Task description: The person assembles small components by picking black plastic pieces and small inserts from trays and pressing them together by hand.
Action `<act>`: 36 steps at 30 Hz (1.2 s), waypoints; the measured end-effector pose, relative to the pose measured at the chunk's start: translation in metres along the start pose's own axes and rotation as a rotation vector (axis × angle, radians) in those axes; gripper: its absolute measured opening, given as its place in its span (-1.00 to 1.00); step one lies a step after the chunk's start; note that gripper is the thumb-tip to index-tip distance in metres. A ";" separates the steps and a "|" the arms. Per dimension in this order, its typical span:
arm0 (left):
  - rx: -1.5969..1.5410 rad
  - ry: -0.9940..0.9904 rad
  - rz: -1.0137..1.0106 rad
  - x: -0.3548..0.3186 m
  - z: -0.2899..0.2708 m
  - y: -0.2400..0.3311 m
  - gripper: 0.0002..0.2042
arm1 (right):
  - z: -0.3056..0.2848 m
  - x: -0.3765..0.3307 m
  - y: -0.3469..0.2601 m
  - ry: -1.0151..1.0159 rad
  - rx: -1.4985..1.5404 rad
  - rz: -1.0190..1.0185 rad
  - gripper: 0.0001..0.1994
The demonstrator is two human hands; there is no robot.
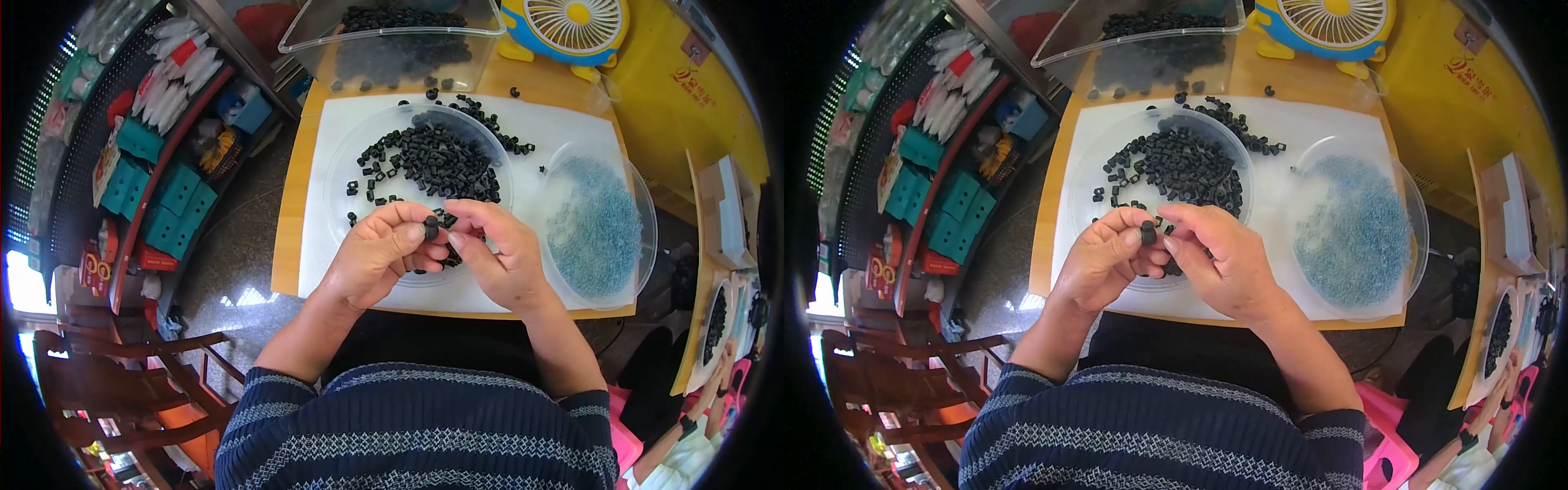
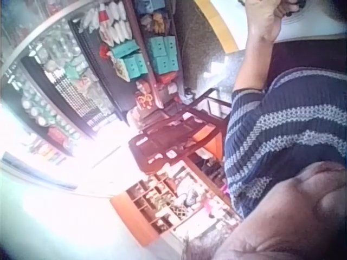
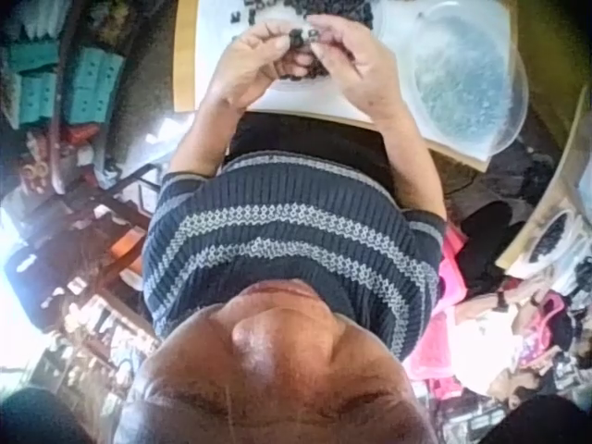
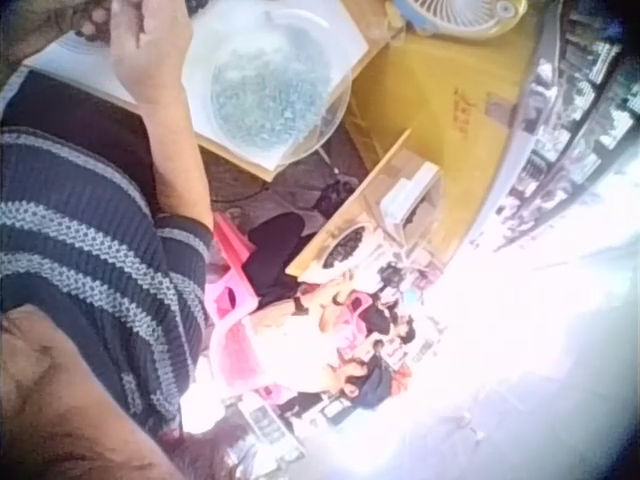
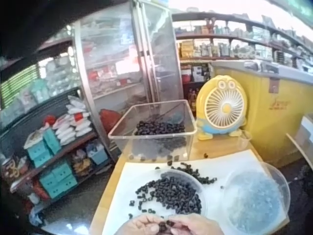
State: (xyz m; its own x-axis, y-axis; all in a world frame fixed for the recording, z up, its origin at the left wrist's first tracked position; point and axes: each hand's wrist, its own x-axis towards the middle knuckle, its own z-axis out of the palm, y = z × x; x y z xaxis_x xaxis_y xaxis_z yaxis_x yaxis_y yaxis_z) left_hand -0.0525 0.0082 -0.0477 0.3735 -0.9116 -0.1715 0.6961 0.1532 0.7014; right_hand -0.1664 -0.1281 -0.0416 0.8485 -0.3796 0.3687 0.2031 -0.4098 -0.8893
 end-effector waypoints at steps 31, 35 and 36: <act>0.639 0.168 0.665 0.113 0.025 0.166 -0.73 | 0.002 -0.007 0.022 0.008 0.148 0.218 -0.86; 0.764 0.242 0.560 0.105 0.027 0.151 -0.73 | -0.001 -0.007 0.020 0.071 0.276 0.292 -0.86; 0.902 0.210 0.496 0.098 0.017 0.138 -0.74 | -0.001 -0.007 0.020 0.074 0.275 0.293 -0.86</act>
State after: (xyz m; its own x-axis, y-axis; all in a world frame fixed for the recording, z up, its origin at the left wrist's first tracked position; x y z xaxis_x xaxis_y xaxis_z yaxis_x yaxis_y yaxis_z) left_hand 0.0701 -0.0667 0.0440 0.6509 -0.7265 0.2204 -0.2466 0.0722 0.9664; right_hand -0.1688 -0.1349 -0.0613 0.8546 -0.5098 0.0986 0.0898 -0.0420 -0.9951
